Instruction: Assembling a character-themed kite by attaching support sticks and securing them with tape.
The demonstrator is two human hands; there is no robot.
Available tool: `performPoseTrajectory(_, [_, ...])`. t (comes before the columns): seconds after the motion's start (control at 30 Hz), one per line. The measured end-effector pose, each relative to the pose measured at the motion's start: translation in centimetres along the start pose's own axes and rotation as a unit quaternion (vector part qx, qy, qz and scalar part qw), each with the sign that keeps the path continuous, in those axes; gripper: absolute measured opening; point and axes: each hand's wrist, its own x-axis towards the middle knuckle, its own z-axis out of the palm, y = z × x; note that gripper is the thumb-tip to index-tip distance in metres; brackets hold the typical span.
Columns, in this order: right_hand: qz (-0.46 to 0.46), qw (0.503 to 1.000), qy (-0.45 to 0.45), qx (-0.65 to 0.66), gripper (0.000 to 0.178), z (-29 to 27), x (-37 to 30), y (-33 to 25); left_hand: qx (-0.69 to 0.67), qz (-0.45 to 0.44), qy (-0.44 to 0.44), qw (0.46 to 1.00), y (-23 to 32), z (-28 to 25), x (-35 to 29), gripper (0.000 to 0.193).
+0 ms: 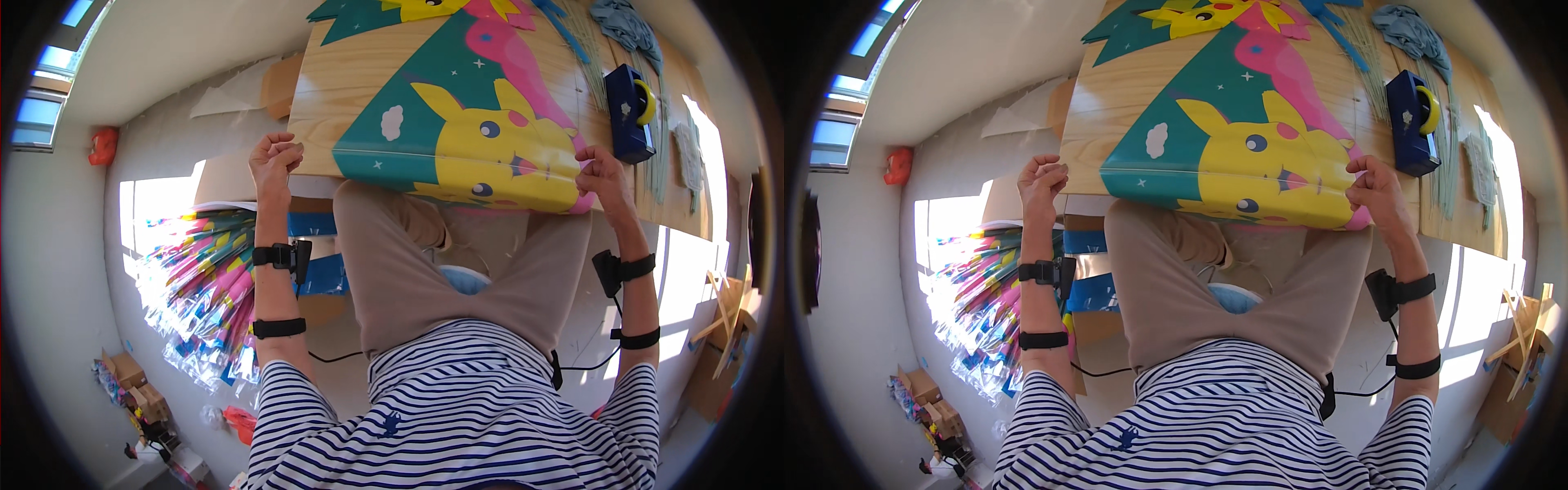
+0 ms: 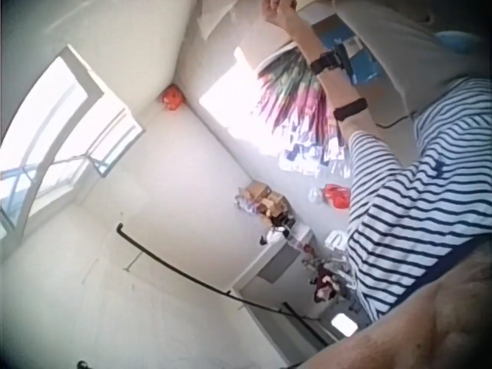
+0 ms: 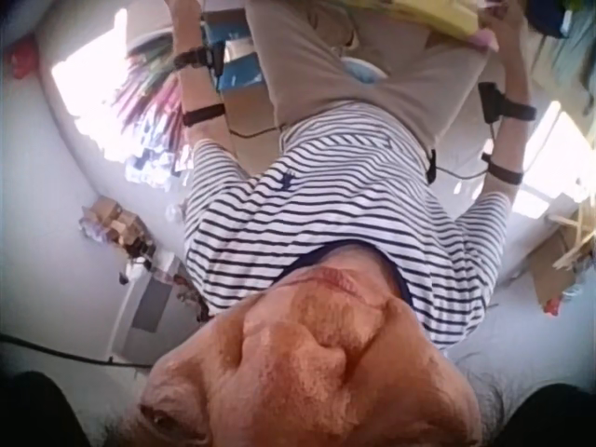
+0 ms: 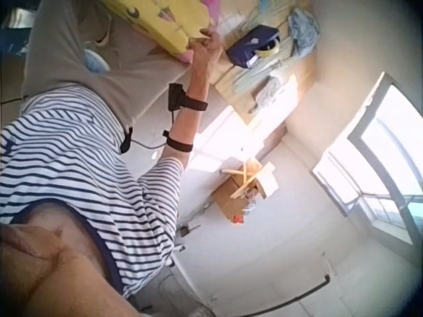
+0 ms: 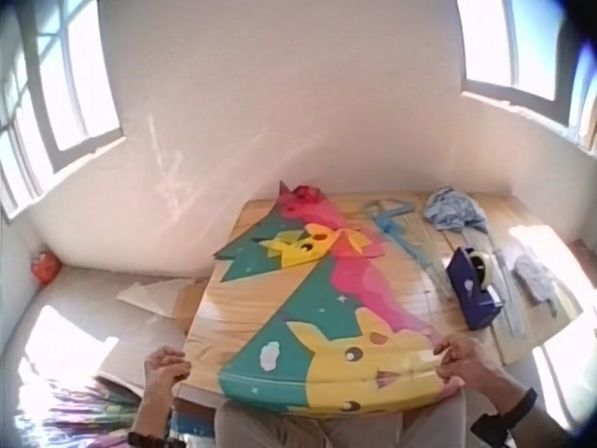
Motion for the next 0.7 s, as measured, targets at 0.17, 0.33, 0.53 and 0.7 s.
performPoseTrajectory(0.17, [-0.006,0.998,-0.023,-0.053,0.004,-0.9,1.4,2.2,0.036,-0.004,-0.005,0.999,-1.5,0.7,1.4,0.014])
performPoseTrajectory(0.33, [-0.001,0.993,-0.028,-0.117,0.005,-1.4,2.6,2.4,0.044,-0.009,-0.014,0.999,-2.6,0.4,1.8,0.014])
performPoseTrajectory(0.53, [0.031,0.975,0.017,-0.218,0.012,-2.0,3.1,2.6,0.068,-0.031,-0.015,0.997,-3.0,2.2,1.6,0.012])
performPoseTrajectory(0.7, [0.008,0.957,0.031,-0.289,0.016,-2.0,4.3,4.1,0.084,-0.042,-0.041,0.995,-3.1,1.8,1.6,0.012])
